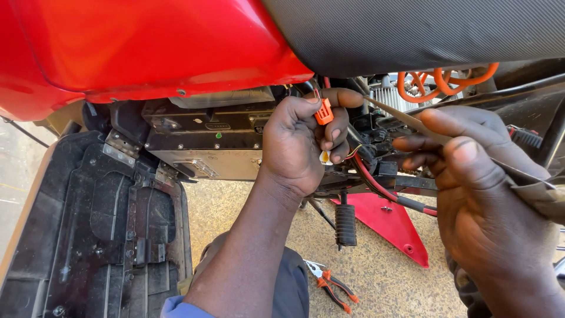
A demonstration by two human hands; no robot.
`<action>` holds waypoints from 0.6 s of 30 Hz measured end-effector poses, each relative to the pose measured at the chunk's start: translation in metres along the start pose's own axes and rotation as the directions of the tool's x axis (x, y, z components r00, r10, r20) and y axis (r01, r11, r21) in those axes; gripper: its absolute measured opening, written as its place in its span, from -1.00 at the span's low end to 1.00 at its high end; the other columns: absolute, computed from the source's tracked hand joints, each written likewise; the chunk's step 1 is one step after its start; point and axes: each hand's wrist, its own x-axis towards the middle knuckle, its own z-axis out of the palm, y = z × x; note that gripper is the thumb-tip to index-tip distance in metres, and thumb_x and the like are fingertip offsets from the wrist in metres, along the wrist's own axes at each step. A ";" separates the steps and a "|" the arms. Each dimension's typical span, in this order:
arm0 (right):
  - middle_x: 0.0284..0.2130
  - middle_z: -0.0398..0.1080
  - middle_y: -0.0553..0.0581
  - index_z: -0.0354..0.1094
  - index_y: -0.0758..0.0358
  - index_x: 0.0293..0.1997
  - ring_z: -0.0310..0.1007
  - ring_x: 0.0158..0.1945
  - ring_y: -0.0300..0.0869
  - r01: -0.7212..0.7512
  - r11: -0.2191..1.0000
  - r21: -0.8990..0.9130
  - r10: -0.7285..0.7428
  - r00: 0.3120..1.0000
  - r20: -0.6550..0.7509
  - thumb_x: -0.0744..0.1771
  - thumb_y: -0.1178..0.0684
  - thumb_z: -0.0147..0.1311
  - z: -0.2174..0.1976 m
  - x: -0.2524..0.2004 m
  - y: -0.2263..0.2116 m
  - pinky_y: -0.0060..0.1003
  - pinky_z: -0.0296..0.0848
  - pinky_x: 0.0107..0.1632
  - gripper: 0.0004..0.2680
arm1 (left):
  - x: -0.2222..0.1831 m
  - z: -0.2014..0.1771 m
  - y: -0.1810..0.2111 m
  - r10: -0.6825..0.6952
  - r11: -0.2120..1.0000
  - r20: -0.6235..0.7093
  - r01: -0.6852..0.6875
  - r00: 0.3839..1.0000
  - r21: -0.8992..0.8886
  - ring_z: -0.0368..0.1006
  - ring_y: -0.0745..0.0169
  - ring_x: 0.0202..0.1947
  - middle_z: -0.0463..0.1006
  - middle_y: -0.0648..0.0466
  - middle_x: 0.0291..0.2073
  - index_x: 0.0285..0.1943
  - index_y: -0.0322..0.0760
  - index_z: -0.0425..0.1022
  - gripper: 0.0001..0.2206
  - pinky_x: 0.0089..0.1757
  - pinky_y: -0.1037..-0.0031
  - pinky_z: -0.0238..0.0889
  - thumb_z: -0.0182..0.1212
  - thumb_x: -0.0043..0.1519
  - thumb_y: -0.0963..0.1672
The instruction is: Connecting and seating electrical wire harness connectors on a motorcycle using a screwdriver
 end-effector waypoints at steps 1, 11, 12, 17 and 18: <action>0.18 0.28 0.26 0.27 0.45 0.21 0.59 0.08 0.14 -0.002 1.000 0.000 0.002 1.000 0.000 0.44 0.09 -0.18 0.003 -0.001 -0.001 -0.24 0.59 0.03 -0.74 | 0.000 -0.001 -0.001 -0.001 1.000 -0.002 0.001 1.000 0.000 0.01 0.34 -0.63 0.27 0.08 -0.61 -0.08 -0.57 0.55 -0.57 -0.54 0.46 0.00 -0.08 0.14 -0.07; -0.03 0.46 0.46 0.31 0.58 0.17 0.53 0.07 0.08 0.261 0.861 -0.438 -0.227 0.965 0.128 0.41 0.22 -0.10 0.029 -0.004 -0.014 -0.17 0.48 0.20 -0.76 | 0.000 0.005 -0.002 -0.008 1.000 -0.110 0.010 0.994 0.020 -0.03 0.38 -0.66 0.19 0.13 -0.68 -0.15 -0.55 0.55 -0.61 -0.58 0.49 -0.03 -0.04 0.13 -0.06; -0.06 0.52 0.41 0.33 0.53 0.15 0.52 0.07 0.03 0.278 0.847 -0.453 -0.230 0.960 0.159 0.41 0.21 -0.09 0.031 -0.003 -0.013 -0.17 0.44 0.21 -0.78 | 0.001 0.007 -0.002 -0.001 1.000 -0.136 0.005 0.991 0.027 -0.02 0.38 -0.67 0.21 0.12 -0.69 -0.18 -0.55 0.55 -0.63 -0.59 0.50 -0.03 -0.04 0.12 -0.08; -0.03 0.50 0.37 0.35 0.52 0.17 0.53 0.00 -0.02 0.298 0.805 -0.512 -0.238 0.954 0.182 0.41 0.18 -0.07 0.034 -0.004 -0.010 -0.24 0.44 0.09 -0.76 | 0.000 0.005 -0.003 0.009 1.000 -0.127 -0.008 0.992 0.006 -0.01 0.38 -0.68 0.19 0.12 -0.69 -0.17 -0.58 0.57 -0.61 -0.59 0.51 -0.01 -0.05 0.14 -0.08; -0.02 0.51 0.37 0.37 0.52 0.16 0.54 0.01 -0.02 0.304 0.780 -0.547 -0.241 0.953 0.185 0.41 0.17 -0.07 0.035 -0.005 -0.012 -0.22 0.44 0.10 -0.76 | 0.001 0.003 -0.005 0.012 1.000 -0.102 -0.014 0.995 -0.020 -0.01 0.37 -0.68 0.21 0.11 -0.69 -0.15 -0.59 0.57 -0.60 -0.59 0.50 -0.02 -0.06 0.16 -0.08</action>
